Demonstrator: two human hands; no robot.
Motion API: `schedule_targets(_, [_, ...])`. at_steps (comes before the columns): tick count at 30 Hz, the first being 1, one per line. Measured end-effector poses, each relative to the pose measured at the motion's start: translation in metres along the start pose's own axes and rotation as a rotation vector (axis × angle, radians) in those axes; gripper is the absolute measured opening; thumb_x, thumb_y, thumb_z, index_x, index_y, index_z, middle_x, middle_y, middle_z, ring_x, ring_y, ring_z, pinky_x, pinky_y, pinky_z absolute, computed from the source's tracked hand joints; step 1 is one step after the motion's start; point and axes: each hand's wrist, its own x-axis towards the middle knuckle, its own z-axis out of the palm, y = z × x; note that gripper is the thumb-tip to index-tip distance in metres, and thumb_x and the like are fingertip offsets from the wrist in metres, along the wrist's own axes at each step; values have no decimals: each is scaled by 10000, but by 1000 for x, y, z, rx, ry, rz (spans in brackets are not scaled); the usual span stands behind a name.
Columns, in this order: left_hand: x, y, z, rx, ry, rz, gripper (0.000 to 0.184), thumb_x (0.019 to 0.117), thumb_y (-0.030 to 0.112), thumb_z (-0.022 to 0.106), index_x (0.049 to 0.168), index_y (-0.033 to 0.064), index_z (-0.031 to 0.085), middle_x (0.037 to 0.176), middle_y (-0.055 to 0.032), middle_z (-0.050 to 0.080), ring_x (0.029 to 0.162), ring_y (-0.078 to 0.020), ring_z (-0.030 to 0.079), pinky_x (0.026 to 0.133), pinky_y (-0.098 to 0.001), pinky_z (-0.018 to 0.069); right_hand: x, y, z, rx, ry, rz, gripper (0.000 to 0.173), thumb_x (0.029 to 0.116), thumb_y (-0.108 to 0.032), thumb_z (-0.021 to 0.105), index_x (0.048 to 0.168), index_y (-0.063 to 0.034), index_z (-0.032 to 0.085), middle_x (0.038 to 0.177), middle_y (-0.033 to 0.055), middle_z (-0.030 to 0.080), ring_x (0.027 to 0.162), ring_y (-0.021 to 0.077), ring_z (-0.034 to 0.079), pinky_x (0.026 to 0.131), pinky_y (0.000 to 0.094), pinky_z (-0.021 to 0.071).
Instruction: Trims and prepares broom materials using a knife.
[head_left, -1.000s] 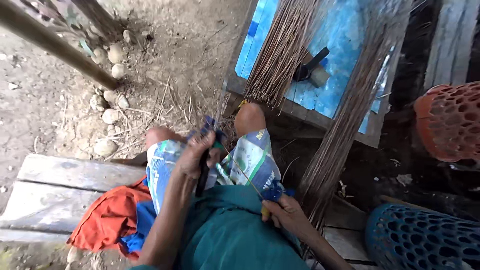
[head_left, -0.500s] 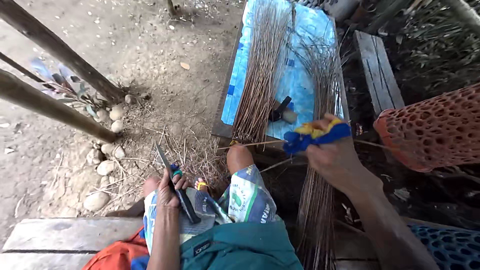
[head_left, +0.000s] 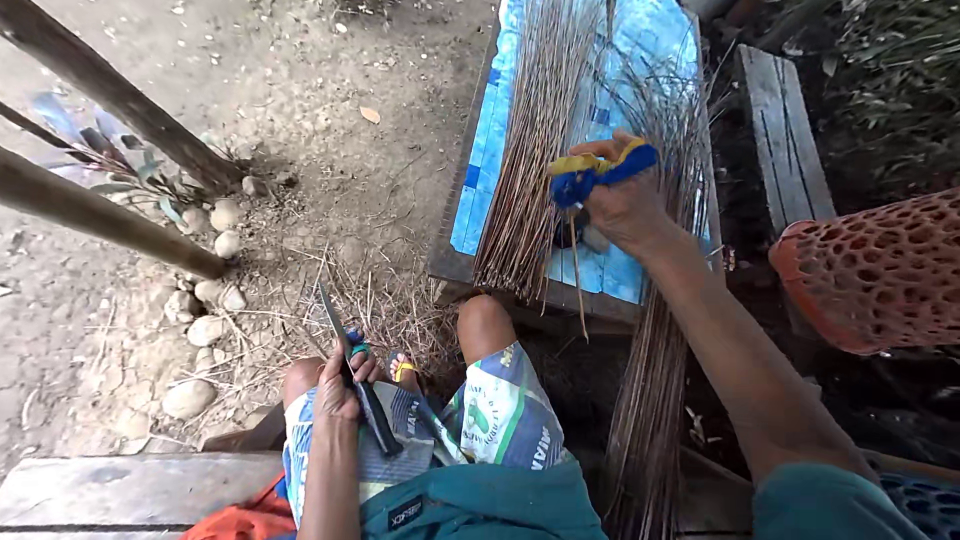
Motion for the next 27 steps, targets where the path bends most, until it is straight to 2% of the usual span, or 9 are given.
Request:
schedule_targets(3, [0, 1, 1, 12, 10, -13, 533, 1117, 421, 201, 1078, 92, 618, 564, 47, 511, 418, -64, 487, 427, -238, 482, -12, 30, 37, -38, 18, 89, 168, 982, 12, 594, 1003, -12, 759, 1219, 248, 673, 1188, 417, 607, 1075, 581, 380])
schedule_targets(7, [3, 2, -3, -1, -2, -25, 539, 1117, 408, 190, 1117, 83, 619, 567, 42, 524, 427, -65, 505, 433, -230, 486, -25, 52, 73, -129, 25, 187, 204, 968, 40, 586, 1035, -28, 767, 1218, 241, 676, 1189, 419, 605, 1071, 585, 369])
schedule_targets(11, [5, 1, -5, -21, -5, -41, 546, 1116, 415, 185, 1127, 70, 608, 573, 34, 527, 432, -74, 519, 436, -239, 496, -40, 64, 93, -148, -98, 227, 219, 966, 63, 554, 1040, -2, 749, 1225, 250, 678, 1234, 444, 586, 1062, 610, 379])
schedule_targets(14, [7, 2, -7, -20, -16, -41, 554, 1118, 414, 187, 1124, 65, 617, 570, 28, 528, 431, -76, 518, 437, -241, 495, -56, 56, 96, -134, -133, 377, 229, 1010, 1, 526, 1134, 37, 716, 1273, 267, 661, 1286, 475, 551, 1089, 634, 369])
schedule_targets(16, [7, 2, -6, -11, -11, -40, 563, 1116, 416, 178, 1119, 60, 614, 570, 27, 531, 428, -74, 517, 432, -237, 493, -68, 40, 79, -126, -114, 582, 288, 1049, -58, 481, 1219, 99, 653, 1298, 314, 632, 1310, 508, 528, 1123, 635, 353])
schedule_targets(19, [7, 2, -5, 15, -4, -32, 553, 1117, 408, 189, 1095, 55, 614, 570, 25, 532, 424, -77, 515, 431, -239, 497, -99, 5, 31, -91, -80, 959, 419, 1096, -200, 430, 1290, 141, 579, 1270, 360, 615, 1244, 501, 578, 1092, 589, 417])
schedule_targets(23, [6, 2, -5, 60, -26, -40, 566, 1115, 411, 172, 1086, 68, 621, 587, 34, 549, 439, -67, 530, 437, -232, 500, -200, -51, -32, -98, 70, 1366, 498, 1085, -376, 490, 1389, 13, 549, 1306, 269, 624, 1201, 420, 619, 1035, 584, 478])
schedule_targets(25, [5, 0, -5, 58, -75, -91, 589, 1107, 440, 164, 1088, 78, 629, 606, 24, 578, 458, -78, 557, 448, -242, 517, -260, -75, -55, -135, 174, 1454, 439, 1059, -310, 571, 1332, 32, 603, 1261, 273, 654, 1172, 412, 645, 1034, 590, 483])
schedule_targets(27, [3, -3, -4, 99, -125, -175, 602, 1101, 482, 158, 1114, 104, 626, 624, 21, 583, 473, -89, 568, 457, -254, 527, -309, -105, -75, -75, 201, 1644, 422, 1042, -281, 598, 1302, 50, 618, 1238, 257, 668, 1154, 355, 657, 1040, 525, 496])
